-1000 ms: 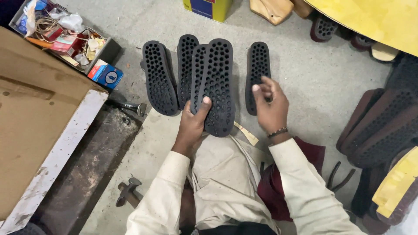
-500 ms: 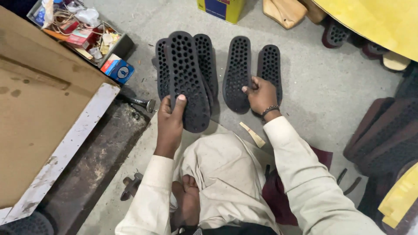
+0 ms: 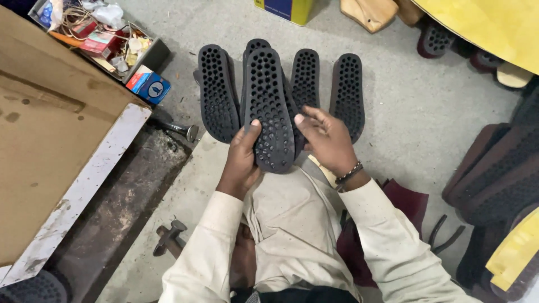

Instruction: Sorting shoe components and assembling a sandal by attaching the upper to the sole using a hammer

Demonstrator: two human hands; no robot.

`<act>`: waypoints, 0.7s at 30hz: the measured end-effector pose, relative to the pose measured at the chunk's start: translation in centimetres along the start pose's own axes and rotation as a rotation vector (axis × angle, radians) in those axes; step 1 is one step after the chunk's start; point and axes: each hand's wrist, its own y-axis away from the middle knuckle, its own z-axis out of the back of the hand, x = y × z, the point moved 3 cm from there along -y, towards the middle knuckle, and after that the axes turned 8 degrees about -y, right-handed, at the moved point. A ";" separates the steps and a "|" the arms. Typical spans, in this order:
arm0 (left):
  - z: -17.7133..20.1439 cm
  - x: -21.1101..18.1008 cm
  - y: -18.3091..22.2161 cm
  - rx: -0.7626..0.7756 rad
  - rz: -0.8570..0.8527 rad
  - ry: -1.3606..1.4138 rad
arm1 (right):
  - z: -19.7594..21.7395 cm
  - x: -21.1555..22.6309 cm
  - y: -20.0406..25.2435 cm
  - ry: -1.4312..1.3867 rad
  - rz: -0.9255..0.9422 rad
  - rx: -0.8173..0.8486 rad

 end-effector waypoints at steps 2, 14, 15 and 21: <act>-0.4 0.3 0.2 0.007 -0.002 -0.010 | 0.9 -1.2 -0.3 -0.034 -0.019 0.005; -1.1 0.5 1.1 0.085 -0.011 -0.349 | 3.3 -2.2 0.3 -0.156 0.029 -0.061; -1.6 0.3 1.4 0.101 -0.020 -0.428 | 3.7 -2.1 0.4 -0.104 0.047 -0.087; -0.5 0.2 0.0 -0.039 -0.045 -0.592 | 7.9 -2.6 -0.8 0.047 0.061 -0.295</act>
